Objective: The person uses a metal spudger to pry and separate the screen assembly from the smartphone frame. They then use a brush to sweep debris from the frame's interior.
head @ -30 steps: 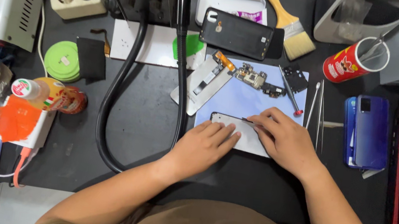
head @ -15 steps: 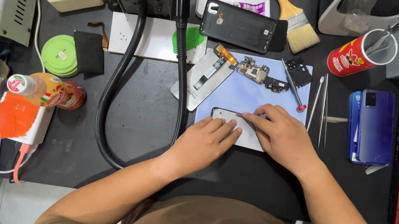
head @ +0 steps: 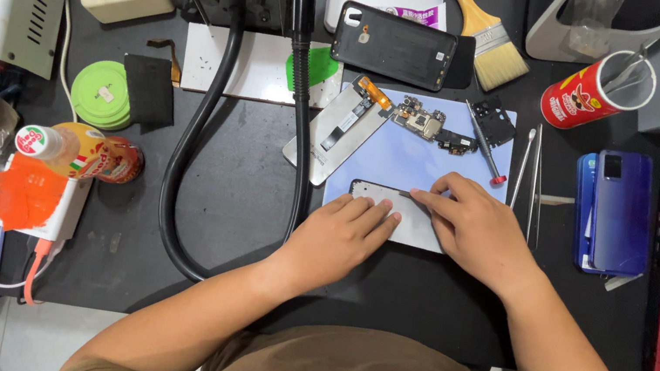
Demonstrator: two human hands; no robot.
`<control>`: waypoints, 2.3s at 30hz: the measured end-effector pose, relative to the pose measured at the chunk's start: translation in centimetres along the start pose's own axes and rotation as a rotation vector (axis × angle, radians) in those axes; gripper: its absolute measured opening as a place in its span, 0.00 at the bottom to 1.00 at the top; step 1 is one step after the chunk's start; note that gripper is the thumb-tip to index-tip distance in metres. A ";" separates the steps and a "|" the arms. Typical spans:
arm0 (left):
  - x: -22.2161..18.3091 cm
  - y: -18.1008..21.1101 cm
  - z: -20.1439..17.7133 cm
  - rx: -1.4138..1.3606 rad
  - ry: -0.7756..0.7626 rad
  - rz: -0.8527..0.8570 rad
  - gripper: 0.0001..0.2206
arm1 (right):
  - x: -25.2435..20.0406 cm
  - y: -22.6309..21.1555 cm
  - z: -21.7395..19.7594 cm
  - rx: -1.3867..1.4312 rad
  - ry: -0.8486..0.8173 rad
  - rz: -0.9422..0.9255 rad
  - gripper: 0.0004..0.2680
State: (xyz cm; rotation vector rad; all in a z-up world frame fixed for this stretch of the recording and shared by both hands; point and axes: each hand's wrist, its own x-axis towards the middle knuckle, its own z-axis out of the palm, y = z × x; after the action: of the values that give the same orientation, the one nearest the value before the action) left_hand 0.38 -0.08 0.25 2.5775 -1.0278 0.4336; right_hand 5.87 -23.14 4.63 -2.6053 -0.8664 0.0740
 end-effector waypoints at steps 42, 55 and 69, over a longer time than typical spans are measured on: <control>0.3 -0.1 0.0 0.006 -0.023 0.041 0.22 | 0.5 0.5 0.9 0.128 -0.023 0.045 0.09; 0.2 0.1 0.3 0.029 -0.063 0.050 0.24 | 3.4 1.4 2.8 0.231 0.043 0.252 0.13; 0.0 0.1 0.5 0.019 -0.051 0.035 0.23 | 4.3 1.7 3.1 0.151 -0.002 0.278 0.19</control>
State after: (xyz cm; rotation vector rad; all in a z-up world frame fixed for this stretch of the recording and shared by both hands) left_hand 0.37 -0.41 -0.20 2.6030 -1.0922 0.3901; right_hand 9.82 -20.80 1.47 -2.5645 -0.4743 0.2101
